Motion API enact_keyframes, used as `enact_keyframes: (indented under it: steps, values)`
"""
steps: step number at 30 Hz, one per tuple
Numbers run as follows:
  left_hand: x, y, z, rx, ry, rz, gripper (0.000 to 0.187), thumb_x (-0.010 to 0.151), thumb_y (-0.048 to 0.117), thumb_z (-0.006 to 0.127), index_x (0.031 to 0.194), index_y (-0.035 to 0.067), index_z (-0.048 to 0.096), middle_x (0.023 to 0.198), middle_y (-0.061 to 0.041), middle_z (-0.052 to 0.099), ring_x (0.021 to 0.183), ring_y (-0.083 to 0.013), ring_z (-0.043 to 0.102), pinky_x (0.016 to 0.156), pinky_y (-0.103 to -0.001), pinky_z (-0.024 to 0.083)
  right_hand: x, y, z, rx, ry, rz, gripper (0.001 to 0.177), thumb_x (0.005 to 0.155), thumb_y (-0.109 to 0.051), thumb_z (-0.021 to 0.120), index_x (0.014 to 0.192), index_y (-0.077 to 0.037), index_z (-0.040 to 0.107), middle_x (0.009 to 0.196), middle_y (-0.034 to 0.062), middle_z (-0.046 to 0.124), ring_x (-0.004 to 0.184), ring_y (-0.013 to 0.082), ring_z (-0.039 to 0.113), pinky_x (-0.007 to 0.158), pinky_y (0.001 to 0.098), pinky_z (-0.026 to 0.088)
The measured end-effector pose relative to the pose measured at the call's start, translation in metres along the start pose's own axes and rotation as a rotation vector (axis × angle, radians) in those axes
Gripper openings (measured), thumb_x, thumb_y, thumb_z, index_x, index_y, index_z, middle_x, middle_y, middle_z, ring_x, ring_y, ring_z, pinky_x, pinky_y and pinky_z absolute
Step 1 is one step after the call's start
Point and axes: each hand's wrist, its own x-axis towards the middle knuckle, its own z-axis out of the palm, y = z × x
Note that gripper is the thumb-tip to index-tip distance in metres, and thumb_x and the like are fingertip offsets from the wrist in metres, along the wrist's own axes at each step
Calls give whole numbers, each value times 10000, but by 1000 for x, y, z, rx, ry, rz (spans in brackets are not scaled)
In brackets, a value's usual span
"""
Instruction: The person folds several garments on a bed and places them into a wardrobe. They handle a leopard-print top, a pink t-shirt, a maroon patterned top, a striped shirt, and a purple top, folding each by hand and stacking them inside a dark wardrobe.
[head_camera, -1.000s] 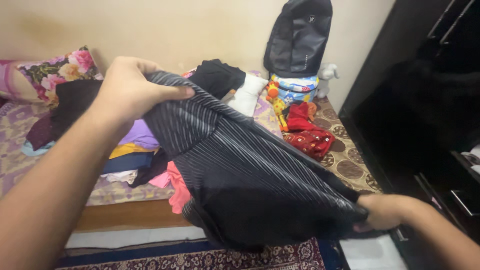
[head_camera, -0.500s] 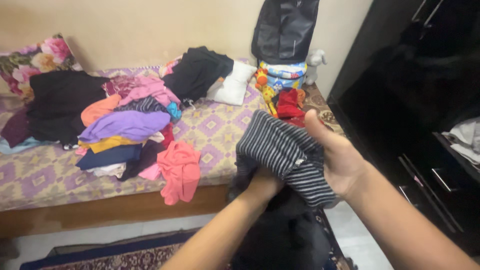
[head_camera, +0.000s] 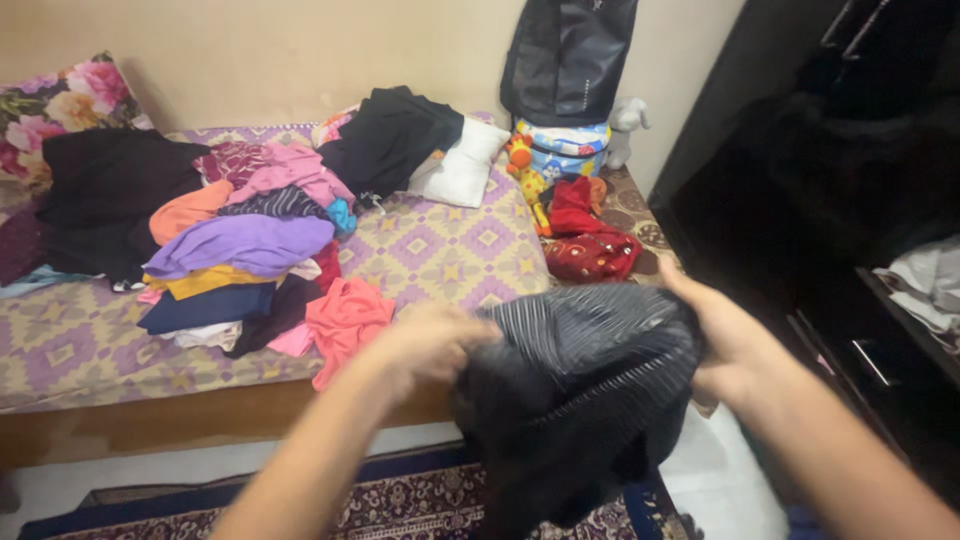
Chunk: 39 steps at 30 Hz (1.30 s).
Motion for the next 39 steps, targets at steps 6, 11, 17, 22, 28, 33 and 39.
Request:
enact_keyframes:
  steps: [6, 11, 17, 22, 28, 33, 39]
  values:
    - [-97, 100, -22, 655, 1090, 564, 385, 844, 310, 806, 1073, 30, 675, 934, -126, 682, 845, -312, 669, 756, -457, 536, 10, 39, 4, 255, -91, -100, 356, 990, -354, 597, 1149, -41, 652, 1142, 117, 712, 1054, 245, 678, 990, 429, 514]
    - [-100, 97, 67, 665, 405, 1090, 948, 710, 419, 876, 1444, -21, 469, 1240, -253, 648, 1101, -409, 651, 947, -464, 496, -34, 42, 37, 191, -366, -284, 393, 907, -313, 690, 1187, -37, 674, 1152, 108, 722, 1036, 218, 705, 970, 401, 528]
    - [-95, 124, 89, 904, 275, 1052, 322, 812, 252, 790, 1063, 79, 687, 891, -165, 738, 865, -379, 721, 732, -476, 561, -27, 44, 41, -547, -218, -921, 392, 790, -254, 812, 1075, 1, 724, 991, 105, 774, 886, 210, 722, 834, 390, 584]
    - [-110, 140, 106, 1113, 420, 1189, 185, 750, 123, 716, 920, 78, 656, 773, -115, 704, 742, -342, 712, 631, -488, 549, 39, 59, 19, -1100, 270, -1023, 373, 784, -258, 863, 940, -27, 614, 905, 139, 672, 853, 316, 676, 745, 455, 554]
    - [-99, 124, 57, 1340, 662, 1220, 321, 780, 78, 639, 1096, 54, 692, 818, -119, 680, 677, -327, 697, 566, -450, 537, 76, 43, -30, -1431, 157, -908, 349, 690, -7, 715, 1001, -67, 568, 909, 166, 697, 923, 361, 685, 797, 481, 524]
    - [-100, 104, 16, 1456, 969, 1102, 212, 762, 94, 647, 970, 86, 687, 906, -121, 680, 818, -345, 715, 676, -473, 543, 77, 12, -44, -1696, -43, -541, 477, 703, -20, 755, 1150, -175, 693, 1070, 103, 711, 1051, 310, 681, 883, 429, 541]
    - [-104, 89, -26, 986, 918, 791, 343, 672, 61, 665, 980, 135, 795, 913, -150, 708, 828, -366, 703, 773, -485, 567, 42, -22, -27, -1106, -129, -1145, 450, 663, 113, 505, 992, -62, 756, 896, 114, 761, 869, 290, 755, 799, 382, 577]
